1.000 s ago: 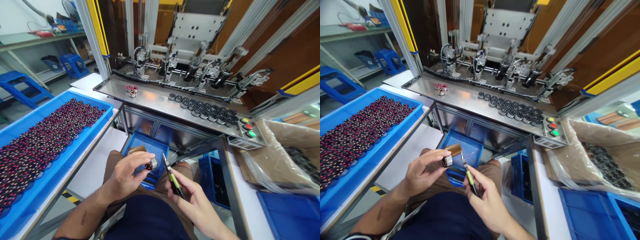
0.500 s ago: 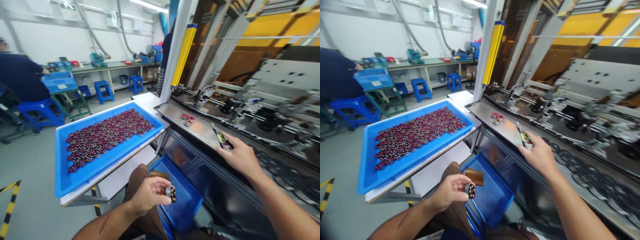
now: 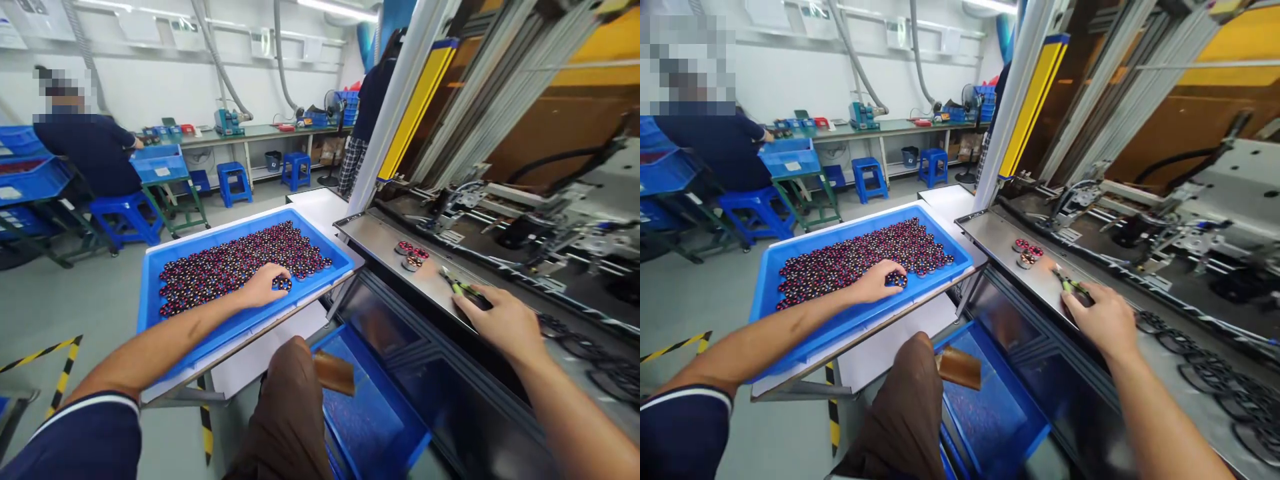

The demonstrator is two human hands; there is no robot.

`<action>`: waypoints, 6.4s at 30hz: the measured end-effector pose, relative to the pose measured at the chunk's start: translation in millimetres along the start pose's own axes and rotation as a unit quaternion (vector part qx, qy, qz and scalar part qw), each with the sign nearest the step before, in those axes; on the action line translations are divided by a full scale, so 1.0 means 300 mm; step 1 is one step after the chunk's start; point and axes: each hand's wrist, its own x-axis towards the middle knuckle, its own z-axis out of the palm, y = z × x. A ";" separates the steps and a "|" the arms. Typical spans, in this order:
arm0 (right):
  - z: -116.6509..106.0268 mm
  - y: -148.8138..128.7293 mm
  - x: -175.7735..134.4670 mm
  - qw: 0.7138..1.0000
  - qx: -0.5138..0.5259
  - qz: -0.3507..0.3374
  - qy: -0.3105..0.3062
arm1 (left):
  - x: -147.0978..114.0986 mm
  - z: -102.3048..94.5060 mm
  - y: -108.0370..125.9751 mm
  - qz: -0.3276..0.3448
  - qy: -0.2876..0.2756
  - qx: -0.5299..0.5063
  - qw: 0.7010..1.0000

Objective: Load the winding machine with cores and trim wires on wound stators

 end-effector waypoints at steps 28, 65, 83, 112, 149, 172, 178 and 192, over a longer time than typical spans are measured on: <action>-0.039 -0.049 -0.070 0.937 0.010 -0.078 0.339 | 0.621 0.438 0.506 0.057 -0.034 -0.081 0.995; -0.399 -0.511 -0.627 0.752 0.652 0.077 -0.050 | -0.170 0.251 0.698 0.327 0.125 -0.350 0.869; -0.264 -0.469 -0.817 0.547 0.792 0.164 -0.215 | -0.219 0.286 0.711 0.378 0.037 -0.431 0.819; -0.381 -0.357 -0.892 0.736 0.618 0.125 -0.245 | -0.291 0.327 0.708 0.167 -0.215 -0.634 0.724; -0.353 -0.427 -0.928 0.804 0.575 0.145 0.028 | -0.329 0.388 0.736 0.155 -0.095 -0.524 0.832; -0.332 -0.465 -0.865 0.816 0.545 0.163 0.103 | -0.331 0.366 0.737 0.252 0.010 -0.413 0.875; -0.305 -0.463 -0.880 0.754 0.628 0.181 0.063 | -0.322 0.368 0.728 0.199 -0.005 -0.468 0.861; -0.338 -0.476 -0.898 0.801 0.569 0.144 0.119 | -0.328 0.366 0.732 0.214 -0.004 -0.424 0.880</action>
